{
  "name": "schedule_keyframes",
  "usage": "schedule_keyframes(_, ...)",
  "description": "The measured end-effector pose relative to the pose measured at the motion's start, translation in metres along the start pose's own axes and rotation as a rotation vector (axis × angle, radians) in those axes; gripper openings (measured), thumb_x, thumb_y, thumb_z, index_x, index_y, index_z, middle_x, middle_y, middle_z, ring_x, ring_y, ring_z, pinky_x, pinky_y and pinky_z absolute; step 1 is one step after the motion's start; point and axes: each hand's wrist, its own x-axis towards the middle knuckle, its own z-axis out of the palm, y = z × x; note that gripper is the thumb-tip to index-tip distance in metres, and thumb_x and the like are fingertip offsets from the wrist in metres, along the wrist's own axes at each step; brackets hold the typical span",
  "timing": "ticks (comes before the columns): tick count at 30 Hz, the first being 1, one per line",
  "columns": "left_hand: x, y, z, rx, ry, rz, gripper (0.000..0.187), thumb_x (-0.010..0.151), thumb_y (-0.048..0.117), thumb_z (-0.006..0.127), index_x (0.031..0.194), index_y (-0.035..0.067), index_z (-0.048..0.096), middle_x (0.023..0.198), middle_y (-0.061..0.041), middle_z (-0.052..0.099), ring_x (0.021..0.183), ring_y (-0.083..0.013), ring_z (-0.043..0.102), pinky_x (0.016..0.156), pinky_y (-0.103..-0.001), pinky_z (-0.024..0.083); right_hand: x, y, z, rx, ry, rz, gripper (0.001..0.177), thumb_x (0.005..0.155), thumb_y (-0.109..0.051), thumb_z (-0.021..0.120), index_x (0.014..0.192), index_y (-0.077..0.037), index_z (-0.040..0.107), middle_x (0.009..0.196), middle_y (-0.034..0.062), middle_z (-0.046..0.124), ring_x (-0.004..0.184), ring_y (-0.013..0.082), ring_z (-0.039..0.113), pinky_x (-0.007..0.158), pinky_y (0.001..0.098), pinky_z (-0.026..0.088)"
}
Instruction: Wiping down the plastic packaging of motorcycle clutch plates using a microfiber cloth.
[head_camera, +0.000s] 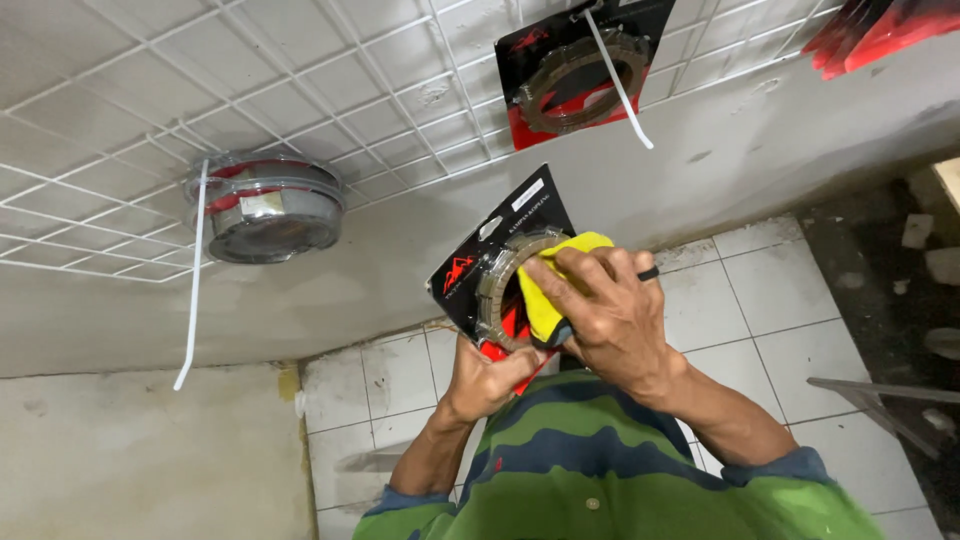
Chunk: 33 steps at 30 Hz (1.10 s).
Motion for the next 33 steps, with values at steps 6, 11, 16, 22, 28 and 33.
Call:
schedule_keyframes(6, 0.006, 0.022, 0.006, -0.093, 0.110, 0.053, 0.040, 0.073, -0.019, 0.067, 0.112, -0.007, 0.071, 0.082, -0.018, 0.070, 0.074, -0.0185, 0.064, 0.071, -0.037, 0.059, 0.001, -0.013, -0.016, 0.794, 0.053, 0.084, 0.032, 0.072, -0.004, 0.068, 0.102, -0.005, 0.081, 0.084, 0.0108, 0.068, 0.070, 0.0299, 0.067, 0.068, 0.0385, 0.056)
schedule_keyframes(11, 0.004, 0.029, 0.014, -0.012, 0.106, 0.006, 0.027, 0.073, -0.012, 0.073, 0.100, -0.007, 0.071, 0.081, -0.016, 0.069, 0.076, -0.0176, 0.063, 0.073, -0.038, 0.057, 0.025, -0.007, -0.033, 0.769, 0.322, 0.167, 0.040, 0.077, 0.000, 0.083, 0.116, 0.004, 0.076, 0.107, 0.0190, 0.069, 0.090, 0.0318, 0.070, 0.084, 0.0387, 0.056)
schedule_keyframes(16, -0.002, 0.024, 0.011, 0.173, 0.008, -0.089, 0.007, 0.077, -0.008, 0.072, 0.081, -0.002, 0.073, 0.067, -0.012, 0.070, 0.062, -0.0123, 0.059, 0.062, -0.034, 0.055, 0.041, -0.010, -0.027, 0.465, 0.355, 0.002, 0.036, 0.092, -0.012, 0.076, 0.126, -0.001, 0.075, 0.117, 0.0169, 0.069, 0.104, 0.0363, 0.064, 0.098, 0.0443, 0.052)
schedule_keyframes(22, 0.011, 0.051, 0.032, 0.110, -0.015, -0.083, 0.011, 0.078, -0.006, 0.072, 0.089, -0.004, 0.071, 0.074, -0.013, 0.068, 0.071, -0.0163, 0.058, 0.071, -0.038, 0.055, 0.045, 0.027, -0.024, 0.634, 0.279, -0.091, 0.025, 0.095, -0.024, 0.074, 0.103, -0.001, 0.078, 0.091, 0.0117, 0.069, 0.083, 0.0306, 0.066, 0.083, 0.0411, 0.056)
schedule_keyframes(28, 0.014, 0.046, 0.027, 0.117, -0.113, -0.097, 0.020, 0.082, -0.001, 0.073, 0.099, -0.011, 0.068, 0.090, -0.021, 0.072, 0.084, -0.0225, 0.064, 0.085, -0.045, 0.057, 0.054, 0.020, -0.037, 0.755, 0.200, 0.109, 0.013, 0.087, -0.013, 0.082, 0.091, -0.004, 0.074, 0.085, 0.0085, 0.073, 0.076, 0.0288, 0.068, 0.079, 0.0394, 0.055)
schedule_keyframes(33, 0.003, -0.003, -0.011, 0.077, -0.211, -0.018, 0.018, 0.078, -0.010, 0.067, 0.095, -0.005, 0.071, 0.080, -0.019, 0.071, 0.074, -0.0219, 0.069, 0.078, -0.045, 0.061, 0.051, -0.004, -0.033, 0.660, 0.249, -0.101, 0.029, 0.096, -0.037, 0.070, 0.098, -0.008, 0.077, 0.104, 0.0103, 0.067, 0.094, 0.0291, 0.057, 0.090, 0.0370, 0.048)
